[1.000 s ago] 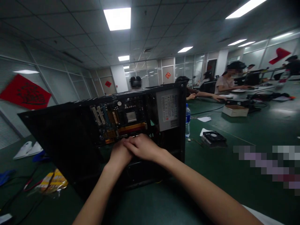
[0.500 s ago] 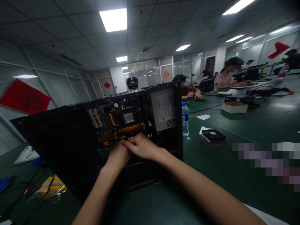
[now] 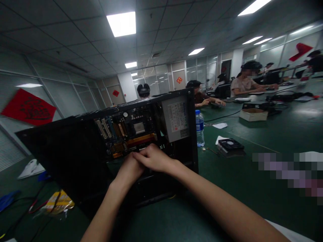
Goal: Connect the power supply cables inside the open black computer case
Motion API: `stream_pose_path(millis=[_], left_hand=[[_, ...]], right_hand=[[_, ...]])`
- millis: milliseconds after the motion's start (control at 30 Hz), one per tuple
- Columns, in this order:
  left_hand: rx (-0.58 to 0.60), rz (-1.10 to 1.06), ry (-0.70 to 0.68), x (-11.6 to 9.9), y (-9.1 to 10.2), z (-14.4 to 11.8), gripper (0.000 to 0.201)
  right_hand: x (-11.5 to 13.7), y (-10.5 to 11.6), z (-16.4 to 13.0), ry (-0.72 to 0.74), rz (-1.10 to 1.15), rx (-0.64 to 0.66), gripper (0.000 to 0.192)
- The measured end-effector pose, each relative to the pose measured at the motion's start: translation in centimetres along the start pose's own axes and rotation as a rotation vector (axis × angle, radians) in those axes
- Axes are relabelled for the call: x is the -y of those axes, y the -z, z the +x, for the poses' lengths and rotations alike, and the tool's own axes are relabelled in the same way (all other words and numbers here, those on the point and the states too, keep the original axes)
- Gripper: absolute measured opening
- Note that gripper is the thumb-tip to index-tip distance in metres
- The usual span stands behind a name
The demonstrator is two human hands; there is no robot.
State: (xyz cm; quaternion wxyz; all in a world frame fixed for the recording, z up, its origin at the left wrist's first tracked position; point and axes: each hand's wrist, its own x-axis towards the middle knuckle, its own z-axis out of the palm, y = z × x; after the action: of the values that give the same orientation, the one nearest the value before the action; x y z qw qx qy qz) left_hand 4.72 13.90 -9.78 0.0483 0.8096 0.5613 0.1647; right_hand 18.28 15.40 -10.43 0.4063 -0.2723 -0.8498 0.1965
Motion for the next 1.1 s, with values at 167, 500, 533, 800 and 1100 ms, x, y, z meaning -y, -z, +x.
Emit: stream_pose_path(millis=[167, 500, 533, 800, 1100], left_hand=[[0.001, 0.268, 0.069, -0.5, 0.2, -0.4, 0.03], [-0.141, 0.491, 0.095, -1.4, 2.4, -1.3, 0.039], [-0.139, 0.482, 0.105, -1.5, 2.7, -1.4, 0.04], [-0.057, 0.278, 0.071, -1.9, 4.6, -2.8, 0.038], [0.077, 0.013, 0.0, -1.4, 6.1, -4.5, 0.035]], right_hand=[[0.0, 1.0, -0.2, -0.002, -0.245, 0.097, 0.047], [-2.3, 1.8, -0.8, -0.352, -0.47, 0.629, 0.036], [-2.2, 1.8, -0.7, -0.385, -0.48, 0.664, 0.037], [-3.0, 2.2, -0.8, -0.142, -0.247, 0.548, 0.04], [-2.0, 1.2, -0.2, 0.163, -0.315, 0.172, 0.036]])
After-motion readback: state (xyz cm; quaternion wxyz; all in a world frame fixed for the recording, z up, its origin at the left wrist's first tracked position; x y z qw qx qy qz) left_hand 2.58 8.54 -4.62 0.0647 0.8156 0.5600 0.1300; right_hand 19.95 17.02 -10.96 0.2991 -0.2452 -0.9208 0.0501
